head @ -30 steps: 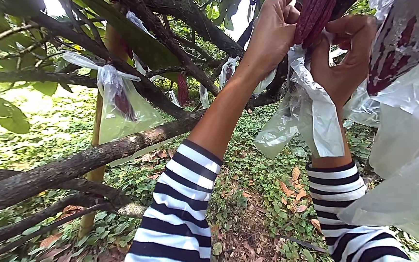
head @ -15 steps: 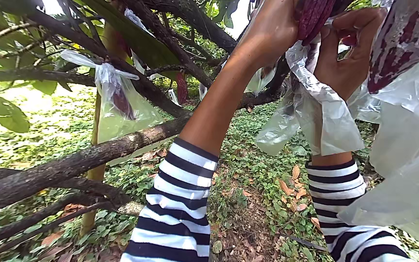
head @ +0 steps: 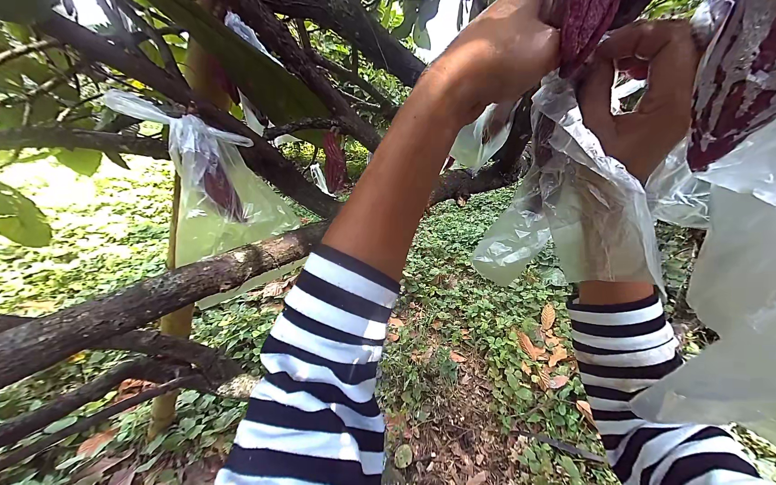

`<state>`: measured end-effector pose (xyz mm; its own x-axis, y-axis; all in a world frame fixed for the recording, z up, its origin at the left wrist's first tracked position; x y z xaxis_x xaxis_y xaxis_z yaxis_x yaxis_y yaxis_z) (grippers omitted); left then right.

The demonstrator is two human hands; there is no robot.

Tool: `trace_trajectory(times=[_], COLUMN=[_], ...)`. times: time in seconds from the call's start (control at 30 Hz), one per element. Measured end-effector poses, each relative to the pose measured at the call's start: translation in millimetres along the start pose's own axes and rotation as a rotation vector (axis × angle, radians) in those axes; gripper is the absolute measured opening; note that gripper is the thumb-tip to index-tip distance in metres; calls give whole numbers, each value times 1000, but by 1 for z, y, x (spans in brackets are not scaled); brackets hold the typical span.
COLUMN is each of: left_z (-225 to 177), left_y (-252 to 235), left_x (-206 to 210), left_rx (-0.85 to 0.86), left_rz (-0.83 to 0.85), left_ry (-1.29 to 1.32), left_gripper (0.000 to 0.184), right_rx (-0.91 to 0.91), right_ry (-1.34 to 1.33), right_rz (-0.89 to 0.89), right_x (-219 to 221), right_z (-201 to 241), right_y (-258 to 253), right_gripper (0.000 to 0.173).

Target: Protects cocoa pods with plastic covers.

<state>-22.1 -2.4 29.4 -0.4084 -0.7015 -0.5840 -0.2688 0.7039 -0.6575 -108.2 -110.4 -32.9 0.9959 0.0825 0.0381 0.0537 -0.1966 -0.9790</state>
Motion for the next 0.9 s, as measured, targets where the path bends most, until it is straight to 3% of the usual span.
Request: trace_trajectory(times=[0.1, 0.17, 0.33, 0.43, 0.57, 0.63, 0.8, 0.9], left_z=[5, 8, 9, 10, 10, 11, 14, 13], left_y=[-4, -5, -3, -2, 1, -1, -7, -7], left_x=[-1, 0, 1, 3, 6, 9, 14, 16], left_rx=[7, -6, -11, -27, -74, -65, -53, -44], left_rz=[36, 26, 17, -20, -101, -158, -244, -275], left_ry=[81, 126, 157, 268, 449, 535, 618, 690], left_gripper=[17, 18, 18, 18, 20, 23, 25, 22], right_rx=[-239, -305, -271, -234, -468, -222, -237, -85], right_ry=[-104, -152, -42, -24, 42, 7, -3, -7], right_rz=[-160, -203, -153, -221, -185, -203, -197, -184], right_x=[1, 3, -2, 2, 9, 13, 17, 15], right_z=[2, -1, 14, 14, -51, -49, -75, -59], right_y=[8, 10, 10, 9, 8, 10, 17, 16], right_gripper=[18, 17, 19, 18, 20, 16, 22, 22])
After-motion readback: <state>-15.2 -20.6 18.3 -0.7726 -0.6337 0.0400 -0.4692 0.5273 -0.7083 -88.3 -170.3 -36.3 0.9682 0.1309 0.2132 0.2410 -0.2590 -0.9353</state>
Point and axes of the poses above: each hand's wrist, its own y-axis away from the middle knuckle, its own x-axis out of the palm, z = x × y, the point moved 3 cm from there along -y, towards the middle knuckle, and after that the axes turned 8 degrees about -x, right-handed, at the moved point
